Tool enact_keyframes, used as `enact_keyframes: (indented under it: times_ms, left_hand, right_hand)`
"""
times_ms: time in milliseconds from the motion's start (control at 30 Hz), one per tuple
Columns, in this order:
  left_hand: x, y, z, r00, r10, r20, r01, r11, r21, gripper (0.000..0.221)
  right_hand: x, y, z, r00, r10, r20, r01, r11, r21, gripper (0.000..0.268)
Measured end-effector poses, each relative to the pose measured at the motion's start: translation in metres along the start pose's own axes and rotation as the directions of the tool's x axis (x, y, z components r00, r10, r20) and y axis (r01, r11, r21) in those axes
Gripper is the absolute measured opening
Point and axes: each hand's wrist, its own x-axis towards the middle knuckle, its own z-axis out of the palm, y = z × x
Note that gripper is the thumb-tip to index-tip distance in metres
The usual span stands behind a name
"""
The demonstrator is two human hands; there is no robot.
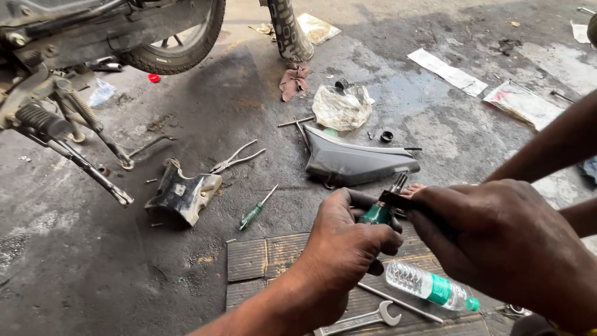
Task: The person repairs a motorcycle starter motor by cleaning the commutator slots with a small metal scraper.
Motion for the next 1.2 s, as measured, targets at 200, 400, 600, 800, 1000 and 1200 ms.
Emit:
enact_keyframes:
  times_ms: [200, 400, 600, 800, 1000, 1200]
  left_hand:
    - [-0.001, 0.004, 0.001, 0.999, -0.011, -0.053, 0.013, 0.999, 0.046, 0.046]
    - [-0.004, 0.01, 0.002, 0.996, -0.033, -0.079, 0.039, 0.997, 0.068, 0.047]
    - [-0.001, 0.003, 0.001, 0.998, 0.061, -0.034, -0.061, 0.998, 0.0, 0.053]
    - [0.0, -0.002, 0.002, 0.99, 0.13, -0.05, -0.13, 0.991, 0.014, 0.062]
    - [-0.003, 0.002, 0.003, 0.986, 0.136, -0.096, -0.121, 0.982, 0.143, 0.062]
    - [-0.008, 0.011, 0.005, 0.982, 0.162, -0.093, -0.151, 0.982, 0.109, 0.06]
  right_hand:
    - [0.0, 0.001, 0.001, 0.995, -0.07, -0.073, 0.073, 0.996, 0.043, 0.019]
    - [0.0, -0.004, -0.002, 0.997, -0.039, -0.065, 0.039, 0.999, -0.004, 0.019]
    - [0.001, -0.008, -0.005, 0.987, 0.132, 0.091, -0.125, 0.989, -0.081, 0.022]
    - [-0.001, -0.002, 0.0, 0.998, 0.048, 0.036, -0.046, 0.997, -0.061, 0.019]
    - [0.0, 0.001, 0.002, 0.993, 0.092, 0.075, -0.083, 0.99, -0.115, 0.02]
    - [-0.006, 0.005, 0.007, 0.996, 0.038, -0.078, -0.043, 0.997, -0.057, 0.027]
